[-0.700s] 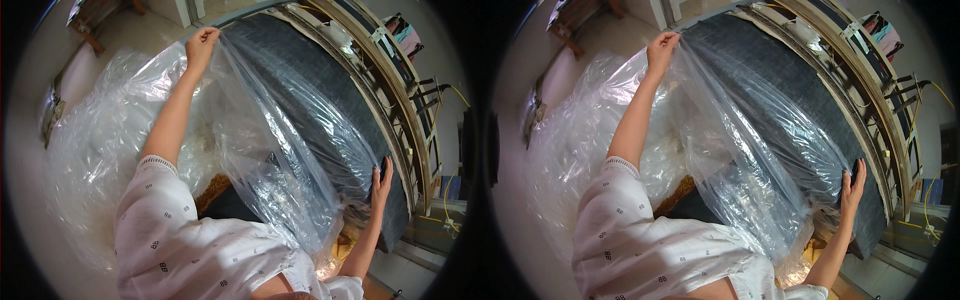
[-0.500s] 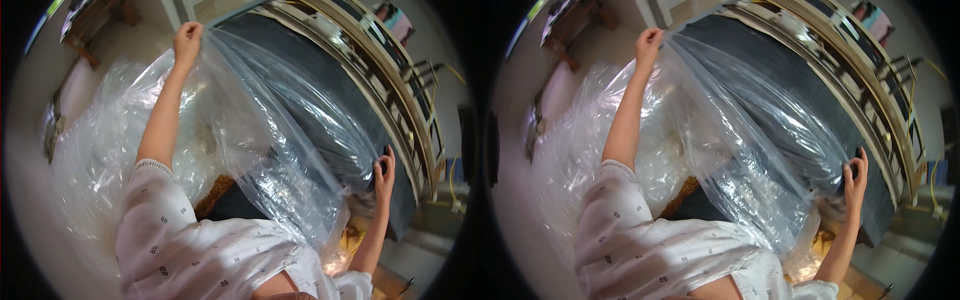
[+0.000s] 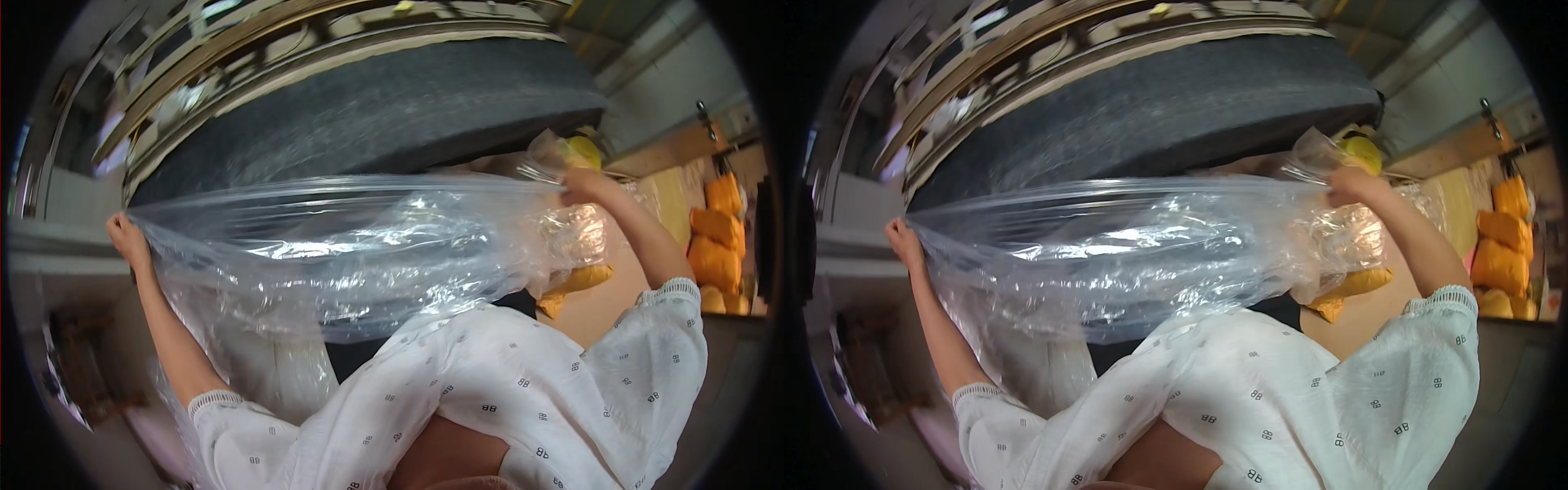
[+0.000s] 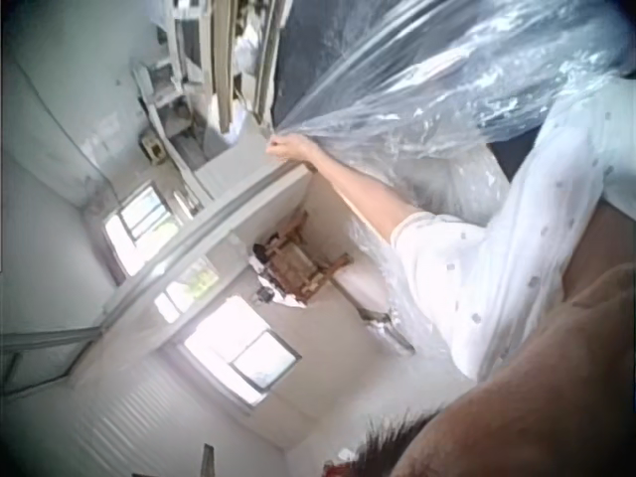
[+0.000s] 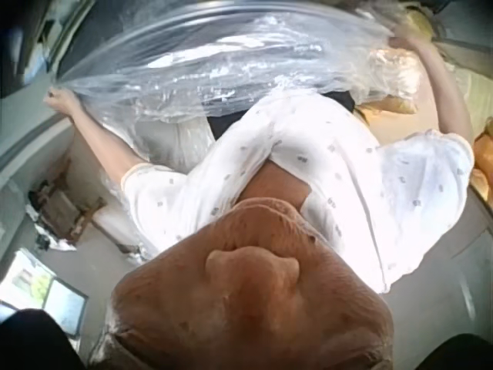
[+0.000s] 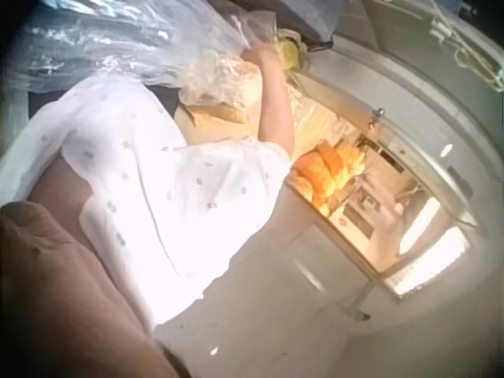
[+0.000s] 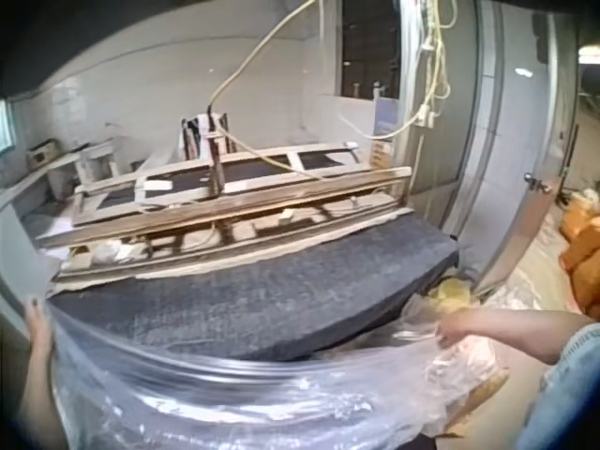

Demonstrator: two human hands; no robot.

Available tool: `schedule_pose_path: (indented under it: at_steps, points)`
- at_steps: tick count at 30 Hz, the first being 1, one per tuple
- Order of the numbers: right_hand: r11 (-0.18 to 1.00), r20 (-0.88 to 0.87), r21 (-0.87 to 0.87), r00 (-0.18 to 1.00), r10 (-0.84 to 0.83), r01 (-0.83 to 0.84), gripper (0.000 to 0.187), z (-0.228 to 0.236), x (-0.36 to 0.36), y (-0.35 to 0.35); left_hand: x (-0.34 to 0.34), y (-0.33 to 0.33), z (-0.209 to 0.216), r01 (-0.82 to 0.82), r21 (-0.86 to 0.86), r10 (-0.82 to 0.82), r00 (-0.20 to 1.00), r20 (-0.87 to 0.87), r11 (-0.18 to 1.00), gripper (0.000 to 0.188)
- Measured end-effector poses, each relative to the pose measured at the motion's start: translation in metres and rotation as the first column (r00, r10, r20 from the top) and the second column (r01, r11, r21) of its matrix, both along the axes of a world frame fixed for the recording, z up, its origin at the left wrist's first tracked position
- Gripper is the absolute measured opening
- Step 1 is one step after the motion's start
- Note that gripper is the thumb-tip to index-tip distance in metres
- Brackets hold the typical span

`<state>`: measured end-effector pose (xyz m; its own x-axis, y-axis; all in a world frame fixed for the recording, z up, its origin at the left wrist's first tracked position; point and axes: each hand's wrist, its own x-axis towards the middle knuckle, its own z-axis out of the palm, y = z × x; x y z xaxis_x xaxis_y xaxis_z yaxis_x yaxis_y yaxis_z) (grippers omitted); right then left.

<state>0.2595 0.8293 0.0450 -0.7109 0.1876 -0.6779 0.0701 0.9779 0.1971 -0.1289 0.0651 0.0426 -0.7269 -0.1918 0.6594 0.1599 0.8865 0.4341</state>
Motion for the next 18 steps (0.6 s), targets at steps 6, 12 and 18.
schedule_pose_path:
  at_steps: [6,12,18]
  points:
    - [0.817,-0.382,0.359,0.87,-0.312,0.45,0.02,0.065,0.022,0.206,-0.026,-0.043,-0.033,-0.112,-0.155,0.129,0.986,0.104,0.982,0.027]
    - [0.847,-0.883,0.239,-0.257,0.393,0.475,0.023,0.087,-0.117,0.201,-0.007,-0.215,0.028,-0.388,-0.678,0.655,0.733,0.183,0.624,0.035]
    - [0.957,-0.932,-0.287,0.241,-0.27,-0.035,0.049,0.016,-0.115,0.14,-0.024,-0.136,-0.054,-0.278,-0.367,0.391,0.875,0.284,0.888,0.035]
